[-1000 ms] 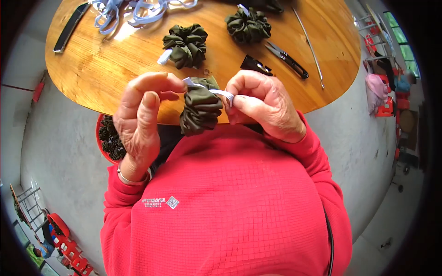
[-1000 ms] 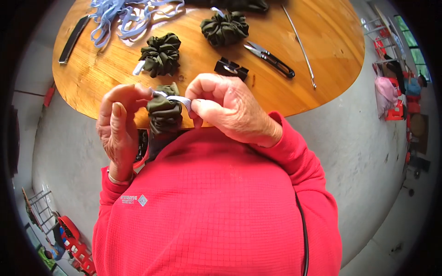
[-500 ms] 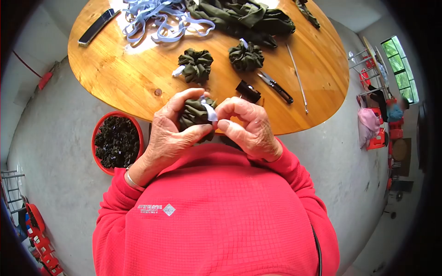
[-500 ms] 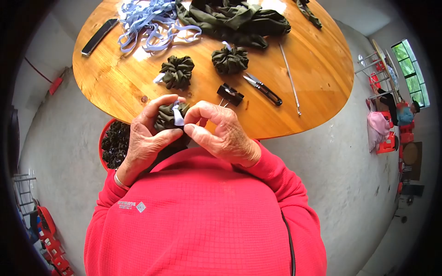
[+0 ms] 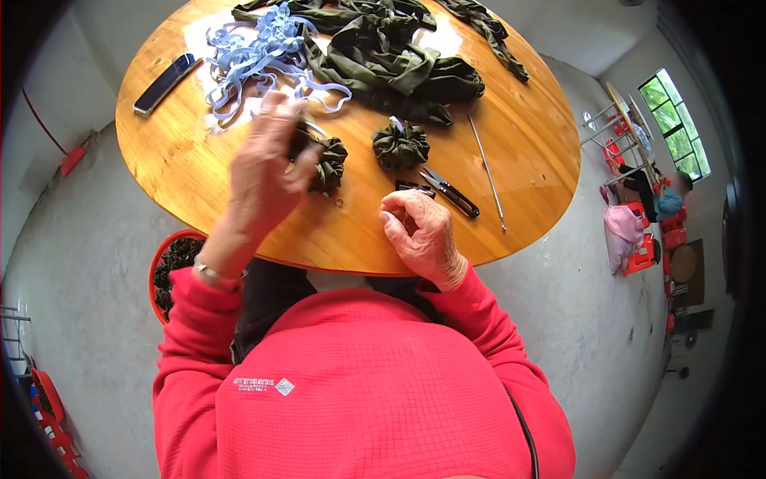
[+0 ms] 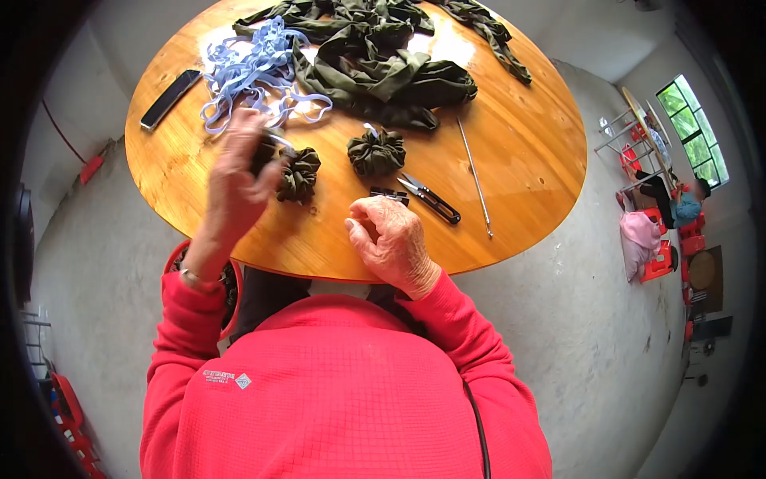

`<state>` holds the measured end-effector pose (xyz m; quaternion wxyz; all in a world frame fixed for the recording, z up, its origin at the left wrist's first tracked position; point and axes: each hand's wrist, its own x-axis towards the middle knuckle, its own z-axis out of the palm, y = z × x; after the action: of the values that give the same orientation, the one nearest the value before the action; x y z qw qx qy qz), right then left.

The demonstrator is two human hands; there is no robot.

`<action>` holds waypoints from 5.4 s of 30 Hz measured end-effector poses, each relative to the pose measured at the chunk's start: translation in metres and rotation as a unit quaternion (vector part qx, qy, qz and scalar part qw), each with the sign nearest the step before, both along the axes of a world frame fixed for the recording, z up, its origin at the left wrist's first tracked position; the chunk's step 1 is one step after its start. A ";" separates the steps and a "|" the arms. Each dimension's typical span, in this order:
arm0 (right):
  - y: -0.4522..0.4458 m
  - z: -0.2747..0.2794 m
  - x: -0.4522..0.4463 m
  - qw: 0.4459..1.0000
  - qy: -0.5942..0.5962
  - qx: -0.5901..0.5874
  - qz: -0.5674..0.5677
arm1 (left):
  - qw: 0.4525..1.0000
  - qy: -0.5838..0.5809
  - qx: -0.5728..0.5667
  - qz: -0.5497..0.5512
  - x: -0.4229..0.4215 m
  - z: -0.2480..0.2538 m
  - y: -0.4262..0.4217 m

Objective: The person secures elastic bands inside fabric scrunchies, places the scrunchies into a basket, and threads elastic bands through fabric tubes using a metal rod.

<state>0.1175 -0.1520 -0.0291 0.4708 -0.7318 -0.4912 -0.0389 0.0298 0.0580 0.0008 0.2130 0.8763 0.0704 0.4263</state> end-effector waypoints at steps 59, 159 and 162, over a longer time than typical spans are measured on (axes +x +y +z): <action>0.059 0.058 -0.116 0.898 -0.186 -0.094 0.388 | 0.575 -0.102 -0.762 -0.280 -0.185 -0.038 -0.078; 0.332 -0.017 -0.130 0.945 -0.171 -0.247 0.131 | 0.598 0.414 -0.612 0.311 -0.334 -0.639 -0.032; 0.326 -0.020 -0.134 0.952 -0.198 -0.226 0.053 | 0.508 0.425 -0.672 0.329 -0.306 -0.602 0.022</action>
<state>-0.0162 0.1745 -0.0489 0.1873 -0.7695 -0.6088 -0.0457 -0.2757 0.0795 -0.6016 0.5273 0.4604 0.7016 -0.1332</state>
